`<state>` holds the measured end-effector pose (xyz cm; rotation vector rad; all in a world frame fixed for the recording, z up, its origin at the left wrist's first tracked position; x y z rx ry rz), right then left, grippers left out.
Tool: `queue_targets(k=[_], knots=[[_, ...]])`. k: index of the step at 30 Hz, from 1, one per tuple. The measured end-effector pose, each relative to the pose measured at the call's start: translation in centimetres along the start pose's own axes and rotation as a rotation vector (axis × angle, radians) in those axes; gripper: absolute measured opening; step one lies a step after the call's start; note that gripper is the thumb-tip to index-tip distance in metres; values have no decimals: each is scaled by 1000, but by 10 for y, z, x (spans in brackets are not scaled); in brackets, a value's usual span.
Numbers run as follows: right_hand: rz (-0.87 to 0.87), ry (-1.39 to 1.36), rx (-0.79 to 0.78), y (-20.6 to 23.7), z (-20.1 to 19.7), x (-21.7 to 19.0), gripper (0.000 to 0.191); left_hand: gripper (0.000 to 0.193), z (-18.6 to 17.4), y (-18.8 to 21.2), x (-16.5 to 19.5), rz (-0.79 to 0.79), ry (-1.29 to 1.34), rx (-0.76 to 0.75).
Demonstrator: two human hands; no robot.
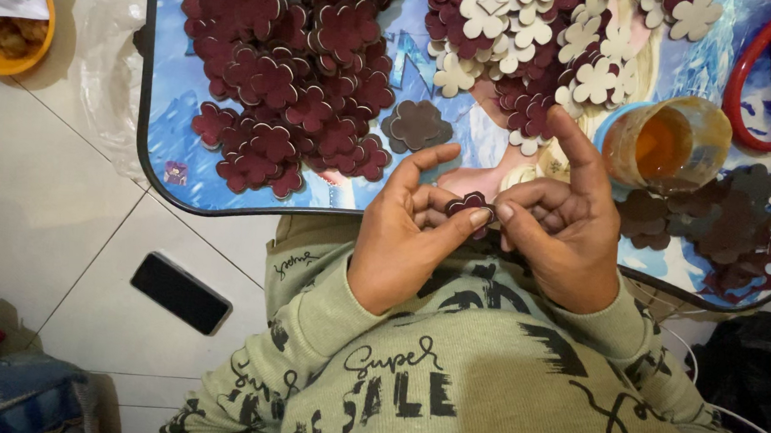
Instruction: The person repeatedly picks up flower-shaped craft pieces in maroon and white, aligns them, and presses them together by hand. The person occasionally reaches for a small container of amber liquid, likely adhesive, and applies it to the pieces before joining them. The assembled pieces are placed back on the table among many similar pieces.
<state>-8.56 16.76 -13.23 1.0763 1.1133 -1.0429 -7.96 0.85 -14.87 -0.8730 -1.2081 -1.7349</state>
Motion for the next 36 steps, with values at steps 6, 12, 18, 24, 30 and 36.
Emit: queue_targets(k=[6,12,18,24,30,36], knots=[[-1,-1,-10,4,-1,-9,93,67,6,1,3,12,34,-22],[35,-43,7,4,-1,-6,93,74,5,9,2,4,254,-181],[23,-52,18,1,0,1,95,74,-3,7,-10,14,236,-209],[21,-38,25,1,-3,-3,94,67,-5,5,-10,13,187,-162],[29,-10,21,-2,-2,0,93,77,-4,4,-11,-56,156,-99],[-8,-46,22,-2,-6,-2,92,63,-7,7,22,72,20,-39]])
Point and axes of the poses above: each hand's wrist, its own y-axis away from the middle knuckle, its own z-axis out of the palm, x = y × z, the point moved 10 cm from there along -y, towards the middle knuckle, and after that the axes turned 1 degree about y, right-handed, at the moved point
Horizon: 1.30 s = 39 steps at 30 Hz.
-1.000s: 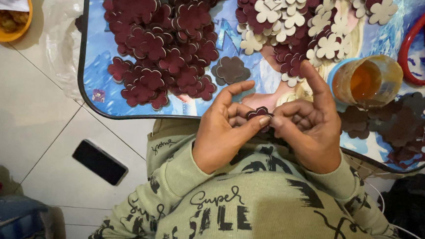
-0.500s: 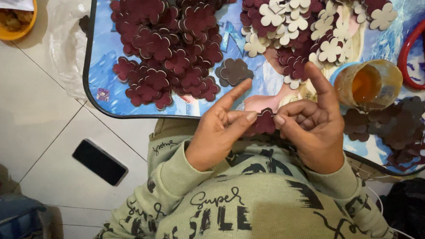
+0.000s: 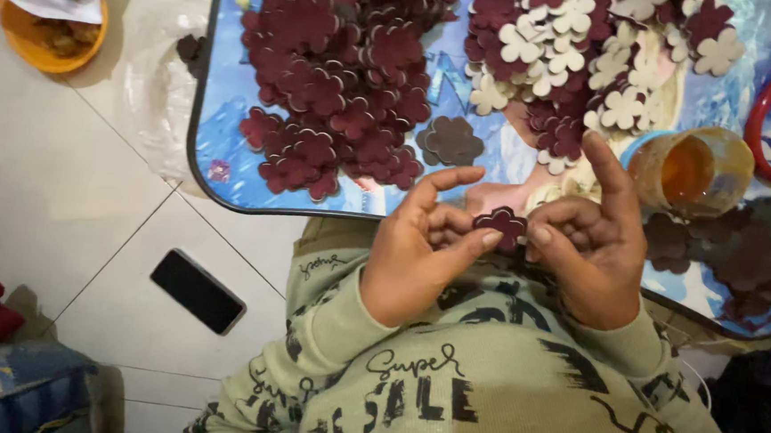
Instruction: The person repeatedly picks up flower-shaped craft pieces in maroon and white, aligns them, and presses them together by hand. The person occasionally reaches for a small container of amber liquid, likely adhesive, and applies it to the pieces before joining them. The assembled pieces are placed back on the table among many similar pieces.
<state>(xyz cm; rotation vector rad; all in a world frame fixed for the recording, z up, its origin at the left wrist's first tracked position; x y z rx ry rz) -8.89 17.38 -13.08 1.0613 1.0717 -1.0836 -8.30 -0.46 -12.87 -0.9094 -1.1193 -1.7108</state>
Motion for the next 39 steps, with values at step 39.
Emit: queue_targets(k=[39], knots=[[-463,1378,333,24,-83,-108,47,36,120,-38,75,915,-1336,-28]])
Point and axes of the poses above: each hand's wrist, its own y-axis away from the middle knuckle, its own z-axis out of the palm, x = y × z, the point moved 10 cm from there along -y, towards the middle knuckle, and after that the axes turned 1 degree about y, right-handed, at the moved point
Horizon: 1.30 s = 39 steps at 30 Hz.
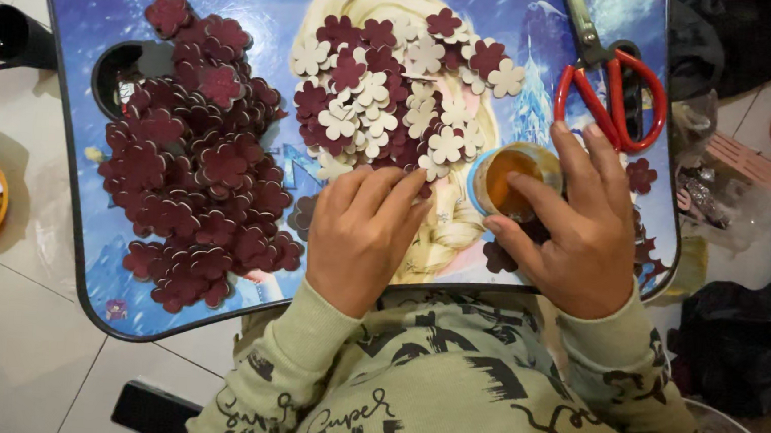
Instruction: The person repeatedly picks up flower-shaped craft pieces in maroon and white, aligns them, and presses them together by hand. The person occasionally reaches for a small container of amber liquid, likely adhesive, and applies it to the pieces before joining them. The assembled pieces are placed back on the table among many similar pieces.
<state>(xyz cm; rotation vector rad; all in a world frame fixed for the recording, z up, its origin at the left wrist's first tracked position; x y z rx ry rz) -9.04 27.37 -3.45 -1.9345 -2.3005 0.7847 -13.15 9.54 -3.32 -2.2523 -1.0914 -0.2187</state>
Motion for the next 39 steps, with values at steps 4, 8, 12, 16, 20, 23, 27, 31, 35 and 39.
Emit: queue_targets(k=[4,8,12,16,20,23,27,31,35,39], knots=[[18,-31,83,8,-23,4,50,35,11,-2,0,-18,-24,-30],[16,-24,113,12,-39,2,51,30,11,-7,0,-21,-45,-13],[-12,-42,116,16,-36,-5,54,23,5,-6,0,-11,-20,-2],[-10,-3,67,26,-31,-6,51,18,-6,1,-10,-100,118,64],[-54,-151,98,32,-31,-15,46,9,8,18,-37,-424,513,13],[-25,-385,105,31,-40,-17,42,15,33,45,-49,-814,859,-63],[-10,-582,75,24,-40,-32,25,27,27,60,-37,-862,1055,-83],[-63,-584,-18,16,-13,-62,28,34,12,67,-35,-841,1176,-68],[-90,-589,-12,12,2,-77,31,37,11,73,-40,-897,1176,-98],[-161,-490,13,10,2,-87,33,39,4,70,-38,-858,1179,-79]])
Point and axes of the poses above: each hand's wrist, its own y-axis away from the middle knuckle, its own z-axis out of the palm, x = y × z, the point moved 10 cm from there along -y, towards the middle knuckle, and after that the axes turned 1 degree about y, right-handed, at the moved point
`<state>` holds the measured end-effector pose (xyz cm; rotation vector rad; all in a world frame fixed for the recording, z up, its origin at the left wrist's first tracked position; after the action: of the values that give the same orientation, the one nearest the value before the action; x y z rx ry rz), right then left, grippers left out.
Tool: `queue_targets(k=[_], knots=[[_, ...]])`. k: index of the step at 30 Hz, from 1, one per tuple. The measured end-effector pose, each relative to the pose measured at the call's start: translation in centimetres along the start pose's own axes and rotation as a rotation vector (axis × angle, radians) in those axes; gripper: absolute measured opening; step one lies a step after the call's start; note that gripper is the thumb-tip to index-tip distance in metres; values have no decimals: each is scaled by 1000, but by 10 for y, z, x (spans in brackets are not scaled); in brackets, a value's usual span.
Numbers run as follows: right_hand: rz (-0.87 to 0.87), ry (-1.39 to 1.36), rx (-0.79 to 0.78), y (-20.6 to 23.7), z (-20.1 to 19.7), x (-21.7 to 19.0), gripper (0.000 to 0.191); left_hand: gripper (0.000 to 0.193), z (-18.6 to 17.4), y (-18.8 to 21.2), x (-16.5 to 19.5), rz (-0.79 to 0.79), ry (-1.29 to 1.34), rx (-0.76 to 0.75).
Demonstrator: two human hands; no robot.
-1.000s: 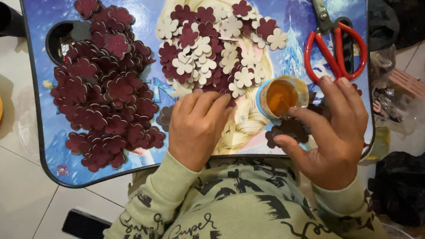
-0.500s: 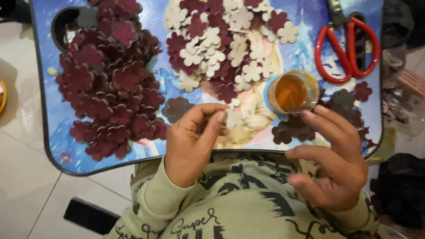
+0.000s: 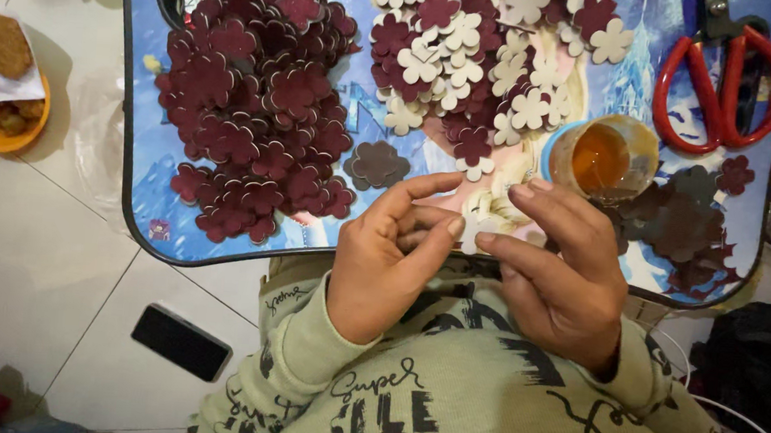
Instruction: The person repeatedly picks up flower-shaped craft pieces in maroon and white, aligns them, and presses them together by hand. The person occasionally reaches for a small container of amber liquid, likely adhesive, and applies it to the pieces before joining them. The assembled pieces are placed back on the table among many similar pieces.
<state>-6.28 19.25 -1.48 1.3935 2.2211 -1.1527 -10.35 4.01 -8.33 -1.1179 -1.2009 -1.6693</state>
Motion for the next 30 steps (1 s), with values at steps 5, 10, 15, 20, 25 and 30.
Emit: queue_targets(k=[5,10,15,20,25,30], knots=[[-74,99,-40,-4,10,-5,33,41,-3,0,0,-16,-86,-11],[-115,110,-78,-2,12,-5,32,47,-2,-4,-5,-27,1,-32],[-64,132,-38,1,9,-1,31,49,1,-2,-14,-58,-26,-54],[-114,103,-84,1,13,-3,32,52,1,-6,-21,-48,107,-54],[55,64,106,7,-8,9,29,52,-3,-8,-32,-69,191,-56],[-21,-57,100,14,2,11,38,53,-5,-2,-37,-87,200,-119]])
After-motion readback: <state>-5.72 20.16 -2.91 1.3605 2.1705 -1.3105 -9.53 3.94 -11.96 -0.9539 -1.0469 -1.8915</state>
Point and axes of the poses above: each hand's wrist, its own y-axis away from the middle knuckle, its own z-axis out of the palm, x = y × z, the point moved 10 cm from there along -y, towards the middle knuckle, and after that the axes turned 1 degree about y, right-handed, at the moved point
